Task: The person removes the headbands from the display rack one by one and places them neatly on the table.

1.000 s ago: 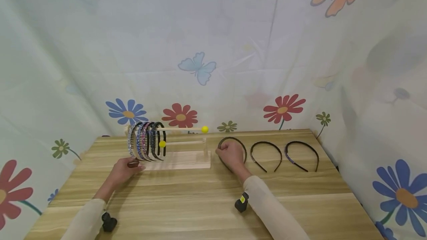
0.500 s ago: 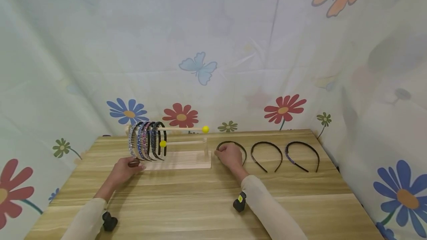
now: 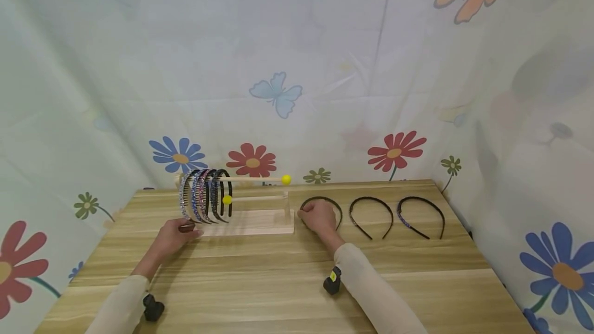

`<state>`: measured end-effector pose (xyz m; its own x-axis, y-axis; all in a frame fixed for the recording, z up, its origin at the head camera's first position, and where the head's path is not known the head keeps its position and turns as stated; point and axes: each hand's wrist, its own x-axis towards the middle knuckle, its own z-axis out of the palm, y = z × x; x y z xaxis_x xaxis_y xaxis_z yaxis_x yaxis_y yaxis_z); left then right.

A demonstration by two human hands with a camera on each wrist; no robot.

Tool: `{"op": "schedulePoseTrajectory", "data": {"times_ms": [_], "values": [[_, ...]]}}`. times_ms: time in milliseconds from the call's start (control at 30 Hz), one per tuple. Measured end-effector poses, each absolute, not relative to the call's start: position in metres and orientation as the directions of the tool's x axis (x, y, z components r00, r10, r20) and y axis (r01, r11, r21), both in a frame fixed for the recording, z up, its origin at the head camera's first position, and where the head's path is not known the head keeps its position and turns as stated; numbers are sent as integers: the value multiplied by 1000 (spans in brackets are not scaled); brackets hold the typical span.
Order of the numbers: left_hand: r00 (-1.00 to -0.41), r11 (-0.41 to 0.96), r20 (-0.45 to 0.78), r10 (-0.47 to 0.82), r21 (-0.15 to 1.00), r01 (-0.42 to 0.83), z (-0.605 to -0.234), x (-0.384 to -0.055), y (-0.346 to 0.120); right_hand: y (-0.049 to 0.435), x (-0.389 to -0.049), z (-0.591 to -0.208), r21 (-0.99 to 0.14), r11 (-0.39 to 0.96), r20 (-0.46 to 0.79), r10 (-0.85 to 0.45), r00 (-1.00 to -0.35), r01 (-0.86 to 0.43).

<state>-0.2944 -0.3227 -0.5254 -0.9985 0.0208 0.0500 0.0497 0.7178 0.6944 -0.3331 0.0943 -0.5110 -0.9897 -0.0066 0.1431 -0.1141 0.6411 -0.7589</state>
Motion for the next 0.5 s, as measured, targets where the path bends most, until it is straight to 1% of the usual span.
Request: {"op": "schedulePoseTrajectory", "data": {"times_ms": [133,300,367,500], "values": [[-999,722,45,18,690,45,-526,-294,-323,97,-332,-510,-768,630,129,-22,-991,-115],[-998,715,55,21,697,53,-527,-294,-324,103,-332,-507,-787,610,116,1,-993,-91],[-998,714,62,25,697,61,-526,-295,-324,106,-332,-505,-803,592,104,22,-994,-71],[-997,715,65,27,696,65,-527,-295,-324,113,-330,-495,-842,533,109,18,-994,-83]]}}
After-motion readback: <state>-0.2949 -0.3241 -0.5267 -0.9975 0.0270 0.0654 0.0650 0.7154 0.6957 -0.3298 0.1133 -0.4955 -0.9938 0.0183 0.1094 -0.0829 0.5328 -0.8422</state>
